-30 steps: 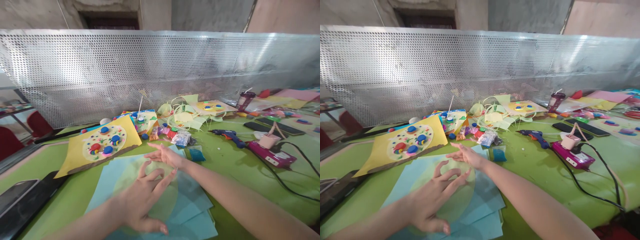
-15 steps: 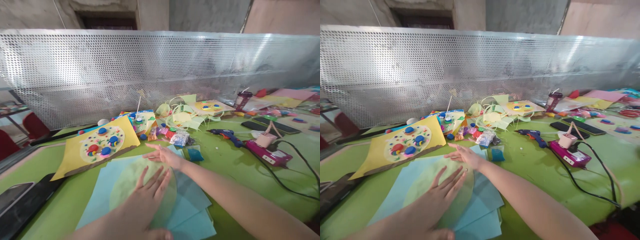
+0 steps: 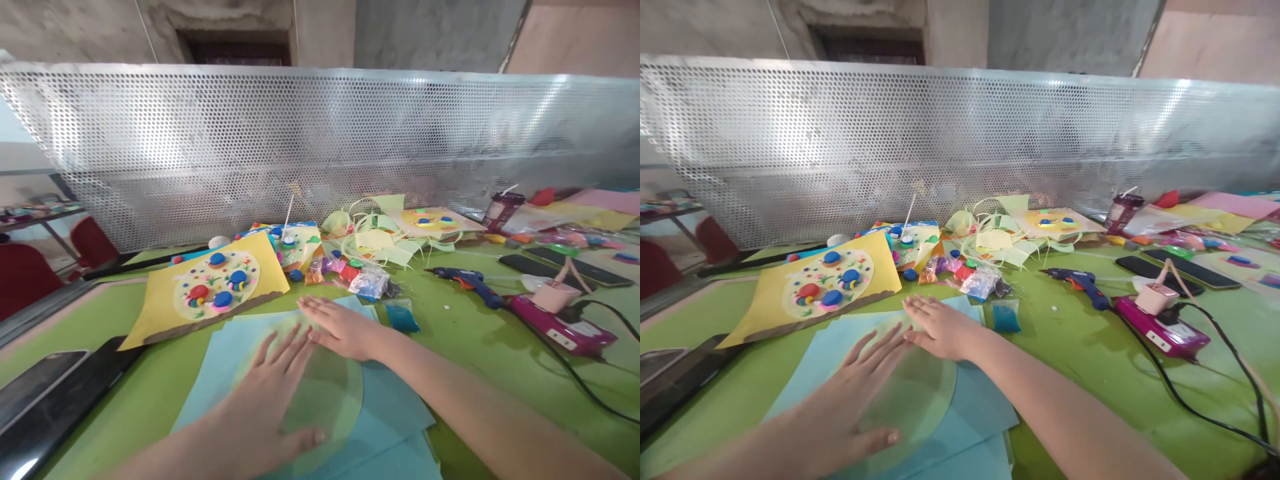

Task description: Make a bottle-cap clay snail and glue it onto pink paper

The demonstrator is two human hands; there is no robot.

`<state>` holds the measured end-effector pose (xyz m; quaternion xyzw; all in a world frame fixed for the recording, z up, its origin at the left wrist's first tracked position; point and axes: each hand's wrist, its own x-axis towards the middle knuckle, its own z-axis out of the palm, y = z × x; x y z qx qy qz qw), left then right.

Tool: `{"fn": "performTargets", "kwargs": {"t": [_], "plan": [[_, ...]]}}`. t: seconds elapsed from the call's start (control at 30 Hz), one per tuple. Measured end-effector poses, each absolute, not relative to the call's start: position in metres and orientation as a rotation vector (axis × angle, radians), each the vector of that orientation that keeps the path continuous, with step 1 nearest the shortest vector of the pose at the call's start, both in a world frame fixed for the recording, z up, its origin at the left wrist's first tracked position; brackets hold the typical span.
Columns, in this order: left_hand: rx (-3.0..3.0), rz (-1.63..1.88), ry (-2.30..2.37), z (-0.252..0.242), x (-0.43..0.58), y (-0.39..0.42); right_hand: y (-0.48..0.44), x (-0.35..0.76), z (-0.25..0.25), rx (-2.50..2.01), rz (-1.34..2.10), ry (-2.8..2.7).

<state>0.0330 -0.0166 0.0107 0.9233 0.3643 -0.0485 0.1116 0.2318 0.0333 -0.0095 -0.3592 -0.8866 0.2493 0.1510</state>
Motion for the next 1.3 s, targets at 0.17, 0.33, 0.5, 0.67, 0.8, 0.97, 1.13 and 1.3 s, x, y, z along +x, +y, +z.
{"fn": "performTargets", "kwargs": {"t": [0.17,0.33,0.5,0.67,0.8,0.97,1.13,1.3], "plan": [[2.615,-0.219,1.249,0.003,0.017,-0.014,0.014,0.222,-0.007,-1.109,0.621,-2.774],[2.534,-0.228,1.184,0.002,0.017,-0.016,0.004,0.217,-0.013,-1.119,0.667,-2.864],[2.508,-0.090,1.135,-0.004,0.014,-0.016,0.004,0.220,-0.020,-1.116,0.656,-2.890],[2.508,-0.082,1.097,-0.003,0.011,-0.014,0.005,0.222,-0.024,-1.114,0.588,-2.908],[2.502,-0.112,1.183,-0.003,0.005,-0.012,0.001,0.222,-0.022,-1.078,0.455,-2.900],[2.524,-0.103,1.299,-0.009,-0.001,-0.012,-0.011,0.215,-0.016,-0.994,0.506,-2.911],[2.562,-0.081,1.267,-0.015,-0.003,-0.012,-0.015,0.203,-0.007,-1.078,0.675,-2.980],[2.635,-0.025,1.250,-0.018,-0.006,-0.013,-0.012,0.202,-0.004,-1.091,0.690,-3.004]]}}
